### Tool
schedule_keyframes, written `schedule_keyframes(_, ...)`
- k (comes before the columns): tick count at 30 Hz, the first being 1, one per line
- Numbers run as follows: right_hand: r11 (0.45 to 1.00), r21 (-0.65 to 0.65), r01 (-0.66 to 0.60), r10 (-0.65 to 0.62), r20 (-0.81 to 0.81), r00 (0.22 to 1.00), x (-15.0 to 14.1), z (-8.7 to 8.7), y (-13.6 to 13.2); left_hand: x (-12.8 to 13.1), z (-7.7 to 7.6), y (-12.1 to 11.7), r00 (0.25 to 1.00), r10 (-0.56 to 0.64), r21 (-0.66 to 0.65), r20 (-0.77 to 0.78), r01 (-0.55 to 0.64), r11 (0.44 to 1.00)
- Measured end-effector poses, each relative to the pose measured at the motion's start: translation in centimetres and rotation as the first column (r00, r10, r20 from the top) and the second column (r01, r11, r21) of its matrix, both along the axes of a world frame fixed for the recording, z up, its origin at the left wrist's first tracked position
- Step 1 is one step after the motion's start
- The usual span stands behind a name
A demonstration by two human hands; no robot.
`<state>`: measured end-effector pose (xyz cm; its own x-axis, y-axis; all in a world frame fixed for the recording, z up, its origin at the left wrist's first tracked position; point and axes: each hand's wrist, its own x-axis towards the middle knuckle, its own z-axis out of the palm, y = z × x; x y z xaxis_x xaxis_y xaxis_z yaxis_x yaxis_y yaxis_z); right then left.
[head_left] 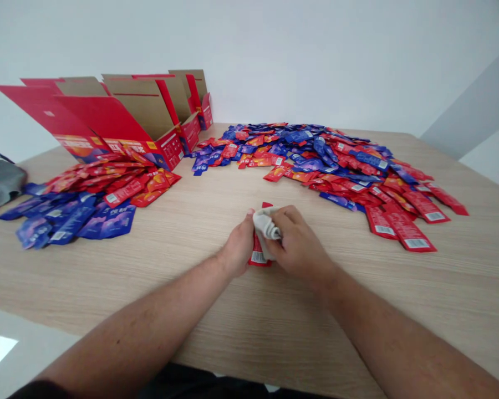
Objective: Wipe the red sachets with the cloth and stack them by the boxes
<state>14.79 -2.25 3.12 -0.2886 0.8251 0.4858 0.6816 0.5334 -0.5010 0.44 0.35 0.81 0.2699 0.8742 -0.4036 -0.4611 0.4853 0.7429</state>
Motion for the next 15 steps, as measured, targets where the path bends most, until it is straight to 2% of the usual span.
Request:
schedule_keyframes(3, 0.973, -0.126, -0.192, 0.209, 0.137, 0.968, -1.4, -0.1, -1.1, -0.7, -0.2, 0.6, 0.996, 0.066, -0.029, 0.061, -0.064, 0.998)
schedule_keyframes(5, 0.957, -0.164, -0.24, 0.268, 0.177, 0.947, -1.6, -0.3, -1.4, -1.1, -0.2, 0.9, 0.994, 0.048, -0.041, 0.103, -0.044, 0.998)
schedule_keyframes(6, 0.96, -0.157, -0.232, 0.259, 0.185, 0.948, -1.5, -0.4, -1.3, -1.2, -0.2, 0.9, 0.992, 0.02, -0.039, 0.122, -0.016, 0.999)
schedule_keyframes(8, 0.983, -0.099, -0.154, 0.169, 0.175, 0.97, -0.9, -0.6, -0.8, -1.0, 0.0, 0.8, 0.986, -0.042, -0.011, 0.16, 0.044, 0.999)
schedule_keyframes(10, 0.998, -0.027, -0.052, 0.055, 0.131, 0.99, -0.1, -0.7, 0.0, -0.4, 0.2, 0.4, 0.983, -0.051, 0.023, 0.174, 0.048, 0.999)
schedule_keyframes(13, 0.995, 0.041, 0.091, -0.094, 0.054, 0.994, 0.7, -0.6, 0.9, 0.5, 0.4, 0.1, 0.982, -0.043, 0.031, 0.186, 0.037, 0.999)
schedule_keyframes(15, 0.989, 0.052, 0.14, -0.142, 0.032, 0.989, 0.6, -0.5, 0.9, 0.6, 0.4, 0.1, 0.982, -0.044, 0.013, 0.182, 0.042, 0.999)
